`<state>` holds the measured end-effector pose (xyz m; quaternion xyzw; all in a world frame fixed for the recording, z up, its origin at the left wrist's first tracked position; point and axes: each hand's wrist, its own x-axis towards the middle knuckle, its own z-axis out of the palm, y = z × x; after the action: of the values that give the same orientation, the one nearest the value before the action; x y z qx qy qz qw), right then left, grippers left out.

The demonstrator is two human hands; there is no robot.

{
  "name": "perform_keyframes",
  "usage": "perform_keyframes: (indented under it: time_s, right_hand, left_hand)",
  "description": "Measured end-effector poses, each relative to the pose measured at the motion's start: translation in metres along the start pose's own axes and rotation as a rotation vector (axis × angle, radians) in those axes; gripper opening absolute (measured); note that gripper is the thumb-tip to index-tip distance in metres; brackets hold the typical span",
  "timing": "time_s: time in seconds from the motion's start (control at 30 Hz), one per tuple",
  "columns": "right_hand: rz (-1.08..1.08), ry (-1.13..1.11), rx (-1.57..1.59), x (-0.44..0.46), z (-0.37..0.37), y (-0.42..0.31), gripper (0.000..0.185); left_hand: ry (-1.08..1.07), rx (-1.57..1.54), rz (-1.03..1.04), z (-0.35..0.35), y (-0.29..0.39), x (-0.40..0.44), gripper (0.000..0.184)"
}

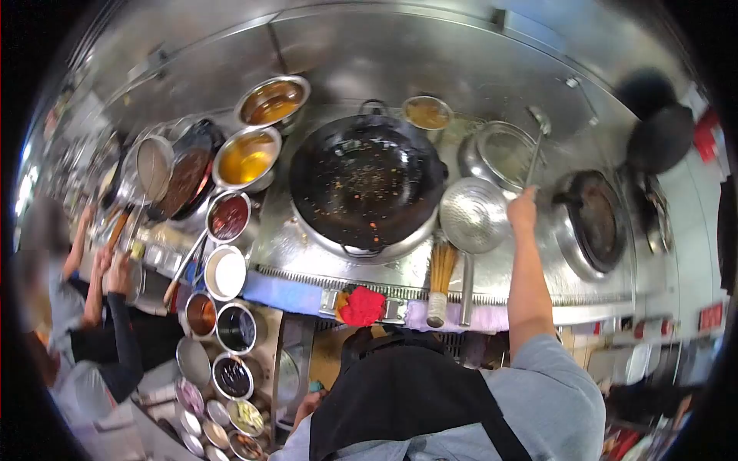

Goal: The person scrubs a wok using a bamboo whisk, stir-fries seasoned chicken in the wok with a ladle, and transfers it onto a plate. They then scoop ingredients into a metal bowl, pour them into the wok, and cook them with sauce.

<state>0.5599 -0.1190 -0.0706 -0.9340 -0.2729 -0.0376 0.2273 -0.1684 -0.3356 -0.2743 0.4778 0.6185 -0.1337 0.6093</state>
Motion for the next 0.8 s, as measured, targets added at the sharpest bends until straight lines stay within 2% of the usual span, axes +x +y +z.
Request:
perform_keyframes:
  time_s: [0.03, 0.07, 0.1, 0.13, 0.17, 0.2, 0.23, 0.3, 0.43, 0.53, 0.6, 0.63, 0.67, 0.7, 0.77, 0.8]
  right_hand:
    - [0.094, -0.052, 0.072, -0.002, -0.004, -0.001, 0.038]
    - [0.117, -0.033, 0.071, 0.008, -0.010, 0.004, 0.038]
    - [0.455, -0.232, 0.812, 0.022, -0.014, 0.011, 0.021]
    - [0.770, -0.431, 1.562, 0.030, -0.017, 0.016, 0.010]
    - [0.647, -0.526, 1.770, 0.029, -0.042, 0.013, 0.017]
    - [0.809, -0.656, 2.294, 0.039, -0.051, 0.023, 0.010]
    - [0.759, -0.552, 2.282, 0.032, -0.066, 0.011, 0.012]
    - [0.799, -0.542, 2.293, 0.014, -0.099, -0.023, 0.013]
    - [0.773, -0.643, 2.419, -0.038, -0.142, -0.070, 0.014]
    - [0.748, -0.831, 2.610, -0.099, -0.178, -0.103, 0.011]
    - [0.763, -0.820, 2.657, -0.132, -0.187, -0.110, 0.005]
    - [0.781, -0.825, 2.703, -0.147, -0.192, -0.112, 0.021]
    - [0.818, -0.820, 2.707, -0.164, -0.200, -0.116, 0.059]
    - [0.822, -0.809, 2.704, -0.178, -0.201, -0.116, 0.059]
    - [0.693, -0.952, 2.716, -0.201, -0.202, -0.112, 0.080]
    - [0.774, -0.976, 2.691, -0.210, -0.201, -0.106, 0.066]
  left_hand:
    - [0.001, -0.037, -0.027, -0.020, 0.031, 0.007, 0.023]
    - [0.013, -0.124, -0.043, -0.039, 0.067, 0.010, 0.024]
    - [0.025, -0.239, -0.037, -0.055, 0.110, 0.009, 0.025]
    - [0.015, -0.565, 0.195, -0.062, 0.141, 0.013, 0.026]
    - [0.022, -0.716, 0.195, -0.075, 0.181, 0.011, 0.028]
    - [-0.075, -0.889, 0.244, -0.085, 0.226, -0.002, 0.039]
    - [-0.210, -1.046, 0.306, -0.094, 0.252, 0.009, 0.038]
    - [-0.191, -1.227, 0.312, -0.098, 0.330, -0.016, 0.046]
    - [-0.452, -1.185, 0.343, -0.106, 0.402, 0.002, 0.048]
    - [-0.429, -1.067, 0.227, -0.097, 0.429, 0.015, 0.040]
    - [-0.364, -1.083, 0.210, -0.090, 0.438, 0.034, 0.033]
    - [-0.289, -1.103, 0.197, -0.088, 0.442, 0.043, 0.027]
    - [-0.240, -1.162, 0.208, -0.087, 0.443, 0.050, 0.020]
    - [-0.245, -1.159, 0.201, -0.089, 0.443, 0.057, 0.020]
    - [-0.247, -1.153, 0.258, -0.092, 0.441, 0.065, 0.020]
    - [-0.233, -1.154, 0.266, -0.094, 0.440, 0.070, 0.020]
